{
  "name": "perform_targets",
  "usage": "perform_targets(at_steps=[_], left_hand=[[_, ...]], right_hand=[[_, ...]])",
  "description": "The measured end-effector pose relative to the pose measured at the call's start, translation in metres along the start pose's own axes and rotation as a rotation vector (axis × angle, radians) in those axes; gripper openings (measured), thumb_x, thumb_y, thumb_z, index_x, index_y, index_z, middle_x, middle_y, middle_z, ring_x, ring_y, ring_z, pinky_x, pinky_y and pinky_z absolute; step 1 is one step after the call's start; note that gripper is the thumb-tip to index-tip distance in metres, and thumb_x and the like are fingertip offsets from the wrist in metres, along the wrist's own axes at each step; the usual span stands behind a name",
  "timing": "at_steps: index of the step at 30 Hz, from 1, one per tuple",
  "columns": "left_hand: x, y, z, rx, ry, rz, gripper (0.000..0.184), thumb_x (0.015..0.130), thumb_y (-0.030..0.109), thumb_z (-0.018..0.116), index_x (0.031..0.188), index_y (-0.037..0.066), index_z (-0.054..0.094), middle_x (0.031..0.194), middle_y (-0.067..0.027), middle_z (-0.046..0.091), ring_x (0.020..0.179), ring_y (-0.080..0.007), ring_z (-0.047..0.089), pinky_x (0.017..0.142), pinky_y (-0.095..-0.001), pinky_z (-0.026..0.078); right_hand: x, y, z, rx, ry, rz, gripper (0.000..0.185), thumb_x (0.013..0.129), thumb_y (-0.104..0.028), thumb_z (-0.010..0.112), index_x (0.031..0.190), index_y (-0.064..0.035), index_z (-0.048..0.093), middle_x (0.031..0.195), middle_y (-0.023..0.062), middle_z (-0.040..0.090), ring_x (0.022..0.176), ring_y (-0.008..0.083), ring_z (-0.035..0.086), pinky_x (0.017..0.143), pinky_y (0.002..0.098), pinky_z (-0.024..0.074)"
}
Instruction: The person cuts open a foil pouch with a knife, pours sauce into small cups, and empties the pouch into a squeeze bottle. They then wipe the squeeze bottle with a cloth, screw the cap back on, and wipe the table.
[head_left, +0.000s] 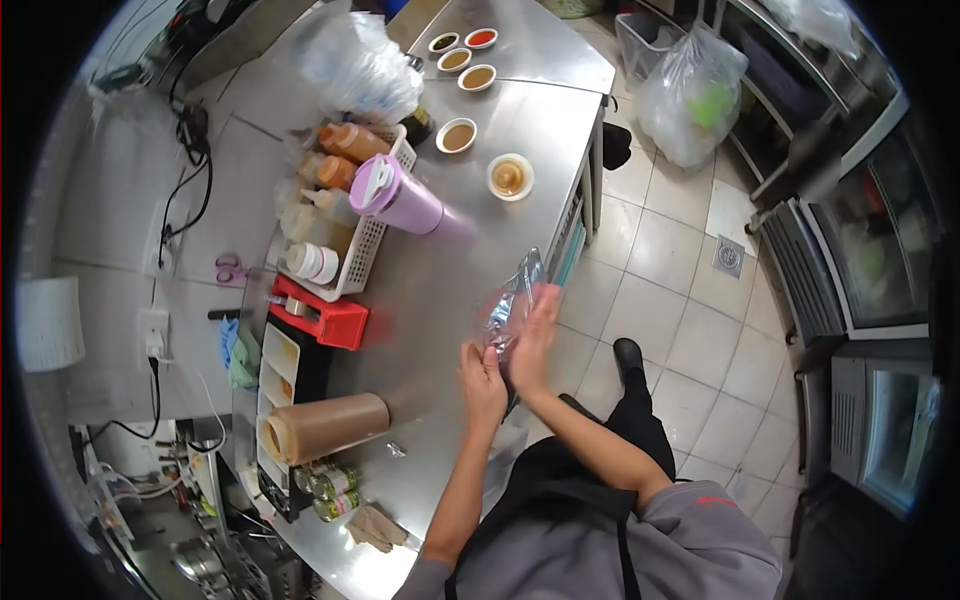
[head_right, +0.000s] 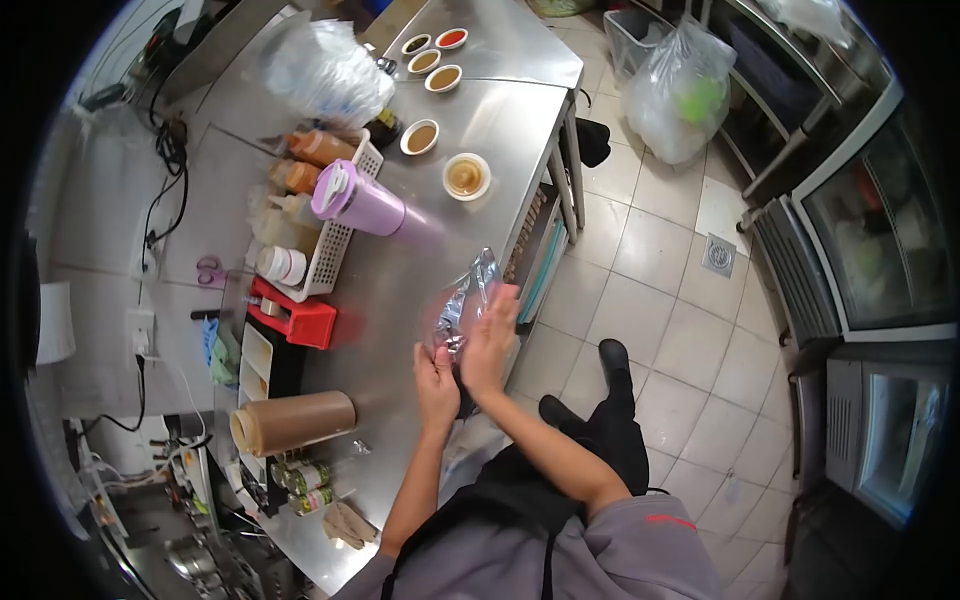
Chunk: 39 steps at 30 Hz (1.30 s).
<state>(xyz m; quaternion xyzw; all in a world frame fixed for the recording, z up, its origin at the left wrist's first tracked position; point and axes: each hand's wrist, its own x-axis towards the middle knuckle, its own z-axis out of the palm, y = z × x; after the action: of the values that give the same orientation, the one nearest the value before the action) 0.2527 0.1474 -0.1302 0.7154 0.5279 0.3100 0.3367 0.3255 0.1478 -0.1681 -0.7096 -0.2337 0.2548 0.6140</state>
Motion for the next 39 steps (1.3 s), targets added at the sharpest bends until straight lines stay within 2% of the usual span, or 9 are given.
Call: perform_targets(at_steps=[4,7,11,14,19,22,29,33,39], left_hand=[[0.002,-0.009,-0.003,0.01,0.078,0.155,0.03,0.09,0.026,0.045,0.099,-0.002,0.05,0.087,-0.0134,0.051,0.084,-0.0297,0.048,0.075,-0.0391,0.036],[-0.009,-0.004,-0.015,0.18,-0.115,-0.04,0.026,0.087,0.022,0.052,0.1,0.0,0.056,0.086,-0.0097,0.051,0.085,-0.0251,0.048,0.076,-0.0359,0.034],[-0.013,0.011,-0.002,0.36,-0.096,0.206,0.016,0.081,0.017,0.059,0.086,0.002,0.062,0.083,-0.006,0.052,0.082,-0.0202,0.049,0.078,-0.0308,0.031],[-0.006,0.004,-0.004,0.333,-0.018,0.229,0.016,0.082,0.014,0.059,0.078,-0.002,0.059,0.074,-0.0069,0.05,0.067,-0.0199,0.049,0.067,-0.0282,0.037],[0.004,0.025,-0.034,0.194,0.059,0.148,0.021,0.084,0.014,0.059,0.075,-0.005,0.057,0.073,-0.0057,0.052,0.068,-0.0117,0.048,0.063,-0.023,0.038],[-0.005,0.01,-0.041,0.185,-0.014,0.009,0.017,0.081,0.017,0.062,0.08,0.0,0.063,0.077,-0.0077,0.057,0.072,-0.0216,0.053,0.07,-0.0288,0.039],[-0.023,0.003,-0.023,0.308,-0.065,0.097,0.017,0.081,0.017,0.061,0.077,0.001,0.062,0.078,-0.0067,0.058,0.075,-0.0222,0.053,0.072,-0.0297,0.037],[-0.018,0.009,-0.033,0.266,-0.046,0.032,0.017,0.082,0.018,0.06,0.078,0.002,0.062,0.077,-0.0067,0.058,0.073,-0.0221,0.053,0.072,-0.0297,0.037],[-0.031,0.006,-0.024,0.333,-0.09,0.094,0.017,0.08,0.015,0.062,0.094,0.007,0.066,0.077,-0.0046,0.058,0.073,-0.019,0.053,0.074,-0.0284,0.036]], right_hand=[[-0.002,0.01,0.025,0.169,0.074,-0.163,0.052,0.095,-0.031,0.019,0.139,-0.0029,0.013,0.145,0.0152,0.01,0.134,0.0322,0.01,0.107,0.0384,0.008],[-0.007,0.028,0.017,0.243,0.018,-0.19,0.053,0.095,-0.029,0.021,0.139,-0.002,0.013,0.145,0.0155,0.009,0.133,0.0308,0.011,0.106,0.0377,0.0096],[-0.005,0.081,0.017,0.108,-0.026,-0.191,0.054,0.095,-0.032,0.022,0.139,-0.0029,0.011,0.145,0.0157,0.009,0.134,0.0297,0.01,0.105,0.0402,0.008],[0.012,0.056,0.006,0.125,0.025,-0.12,0.053,0.095,-0.031,0.023,0.139,-0.0044,0.013,0.145,0.0159,0.01,0.134,0.0291,0.009,0.106,0.0399,0.0069],[0.046,-0.005,0.006,0.055,0.086,-0.165,0.051,0.095,-0.031,0.022,0.138,-0.0027,0.018,0.145,0.0159,0.009,0.134,0.0298,0.008,0.107,0.0371,0.0076],[0.031,0.01,0.02,0.17,0.075,-0.119,0.05,0.095,-0.03,0.022,0.139,-0.0069,0.018,0.145,0.0164,0.01,0.134,0.0314,0.01,0.106,0.0399,0.0087],[0.028,0.056,0.005,0.11,0.016,-0.08,0.05,0.096,-0.028,0.019,0.139,-0.0043,0.013,0.146,0.0152,0.004,0.135,0.0282,0.006,0.107,0.0346,0.0074],[0.062,0.003,0.01,0.163,0.09,-0.159,0.05,0.096,-0.03,0.019,0.139,-0.0047,0.014,0.146,0.0148,0.003,0.135,0.0274,0.004,0.107,0.0344,0.0061],[0.035,0.068,0.026,0.193,0.046,0.098,0.054,0.095,-0.039,0.012,0.14,-0.0087,0.01,0.146,0.0141,0.005,0.135,0.0287,0.004,0.107,0.0399,0.004]])
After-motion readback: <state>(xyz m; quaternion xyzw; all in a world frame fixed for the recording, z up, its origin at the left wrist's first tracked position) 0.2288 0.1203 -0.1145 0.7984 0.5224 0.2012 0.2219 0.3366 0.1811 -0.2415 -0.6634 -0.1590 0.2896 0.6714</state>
